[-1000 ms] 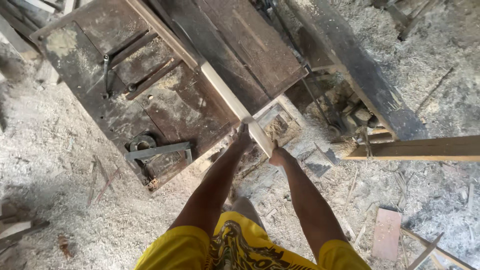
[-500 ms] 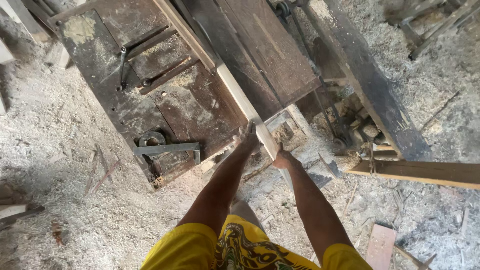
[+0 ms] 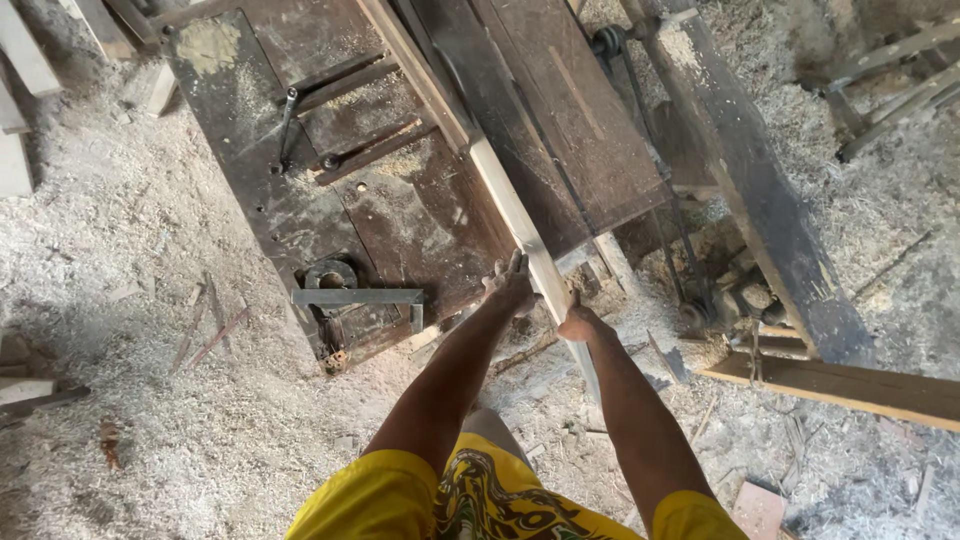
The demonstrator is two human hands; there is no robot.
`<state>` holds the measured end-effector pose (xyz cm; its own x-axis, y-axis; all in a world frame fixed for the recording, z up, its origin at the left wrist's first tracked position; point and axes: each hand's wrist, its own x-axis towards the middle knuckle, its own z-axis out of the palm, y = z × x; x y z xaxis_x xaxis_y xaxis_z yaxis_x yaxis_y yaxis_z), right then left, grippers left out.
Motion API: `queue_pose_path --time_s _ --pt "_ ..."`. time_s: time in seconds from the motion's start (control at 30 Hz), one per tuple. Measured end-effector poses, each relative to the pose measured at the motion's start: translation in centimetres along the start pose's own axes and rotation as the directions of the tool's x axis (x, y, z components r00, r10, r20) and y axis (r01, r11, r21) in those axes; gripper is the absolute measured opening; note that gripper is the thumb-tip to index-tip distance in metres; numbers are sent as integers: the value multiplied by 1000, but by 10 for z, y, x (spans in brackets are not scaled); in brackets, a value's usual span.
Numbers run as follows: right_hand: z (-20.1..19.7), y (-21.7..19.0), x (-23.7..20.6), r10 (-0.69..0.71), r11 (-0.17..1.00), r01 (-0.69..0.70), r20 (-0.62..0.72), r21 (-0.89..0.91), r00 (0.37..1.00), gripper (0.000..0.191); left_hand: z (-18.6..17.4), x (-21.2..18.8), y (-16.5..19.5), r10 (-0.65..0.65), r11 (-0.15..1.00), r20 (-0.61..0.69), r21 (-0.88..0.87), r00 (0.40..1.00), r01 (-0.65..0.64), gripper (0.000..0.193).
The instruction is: The person feeds long thin wooden strips through a saw machine, guiding them by hand to cut them lengthwise. They then carry the cut strips across the workshop, hold them up, and handle the strip ends by hand.
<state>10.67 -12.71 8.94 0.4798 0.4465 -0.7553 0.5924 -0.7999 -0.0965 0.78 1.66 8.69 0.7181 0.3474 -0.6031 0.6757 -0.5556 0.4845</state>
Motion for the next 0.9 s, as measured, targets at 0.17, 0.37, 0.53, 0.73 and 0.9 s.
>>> queue_pose_path --time_s 0.17,0.37,0.53,0.73,0.9 --pt "-7 -15 -1 -28 999 28 -30 -18 999 128 2 9 -10 23 1000 54 7 998 -24 106" --pt "-10 -32 -7 45 998 -41 -87 46 995 124 -13 6 -27 88 992 44 87 995 -91 115" --pt "-10 -58 -14 225 960 -170 -253 222 941 121 -63 -17 -76 106 991 65 71 992 -110 116" --pt "-17 -204 -11 407 887 -112 -644 448 648 98 -147 -45 -191 218 967 -35 143 975 -211 112" --pt "-38 -413 5 222 896 106 -642 430 734 72 -232 -83 -317 207 973 -60 118 977 -199 109"
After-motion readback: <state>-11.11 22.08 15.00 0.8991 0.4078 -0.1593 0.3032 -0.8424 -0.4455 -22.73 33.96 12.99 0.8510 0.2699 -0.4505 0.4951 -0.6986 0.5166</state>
